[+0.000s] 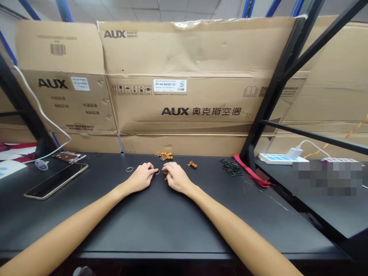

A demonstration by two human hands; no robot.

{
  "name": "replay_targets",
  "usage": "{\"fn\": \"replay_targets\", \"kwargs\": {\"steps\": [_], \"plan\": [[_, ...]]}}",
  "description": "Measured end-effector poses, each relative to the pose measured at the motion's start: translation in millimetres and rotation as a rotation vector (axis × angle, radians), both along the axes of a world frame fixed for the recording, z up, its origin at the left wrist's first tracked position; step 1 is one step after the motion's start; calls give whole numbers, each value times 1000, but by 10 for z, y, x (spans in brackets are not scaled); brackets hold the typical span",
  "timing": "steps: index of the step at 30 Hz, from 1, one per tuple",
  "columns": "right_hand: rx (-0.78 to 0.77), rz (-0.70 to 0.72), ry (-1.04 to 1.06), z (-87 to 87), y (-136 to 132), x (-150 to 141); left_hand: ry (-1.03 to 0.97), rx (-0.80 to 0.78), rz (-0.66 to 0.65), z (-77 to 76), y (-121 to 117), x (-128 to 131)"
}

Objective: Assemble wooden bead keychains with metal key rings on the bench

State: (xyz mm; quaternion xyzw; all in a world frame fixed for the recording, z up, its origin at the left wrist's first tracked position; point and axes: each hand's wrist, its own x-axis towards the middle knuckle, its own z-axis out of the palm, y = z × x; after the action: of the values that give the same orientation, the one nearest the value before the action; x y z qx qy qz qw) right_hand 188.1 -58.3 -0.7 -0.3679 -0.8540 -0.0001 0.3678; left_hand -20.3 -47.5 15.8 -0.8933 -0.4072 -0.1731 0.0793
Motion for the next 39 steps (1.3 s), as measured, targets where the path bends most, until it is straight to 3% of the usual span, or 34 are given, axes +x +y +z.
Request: {"fn": "replay_targets", "kwargs": {"steps": [5, 10, 18, 24, 39], "plan": [[-36, -193, -68, 20, 31, 72, -41, -12, -11, -12, 14, -2], [-112, -117, -76, -8, 21, 55, -87, -29, -39, -13, 38, 0], [-87, -16, -32, -7, 15, 50, -143, -58, -26, -6, 39, 6], [-63, -2, 27, 35, -18, 24, -153, -129, -131, 22, 106, -100], [-71, 9, 35, 36, -34, 5, -59, -75, -109, -1, 80, -64]]}}
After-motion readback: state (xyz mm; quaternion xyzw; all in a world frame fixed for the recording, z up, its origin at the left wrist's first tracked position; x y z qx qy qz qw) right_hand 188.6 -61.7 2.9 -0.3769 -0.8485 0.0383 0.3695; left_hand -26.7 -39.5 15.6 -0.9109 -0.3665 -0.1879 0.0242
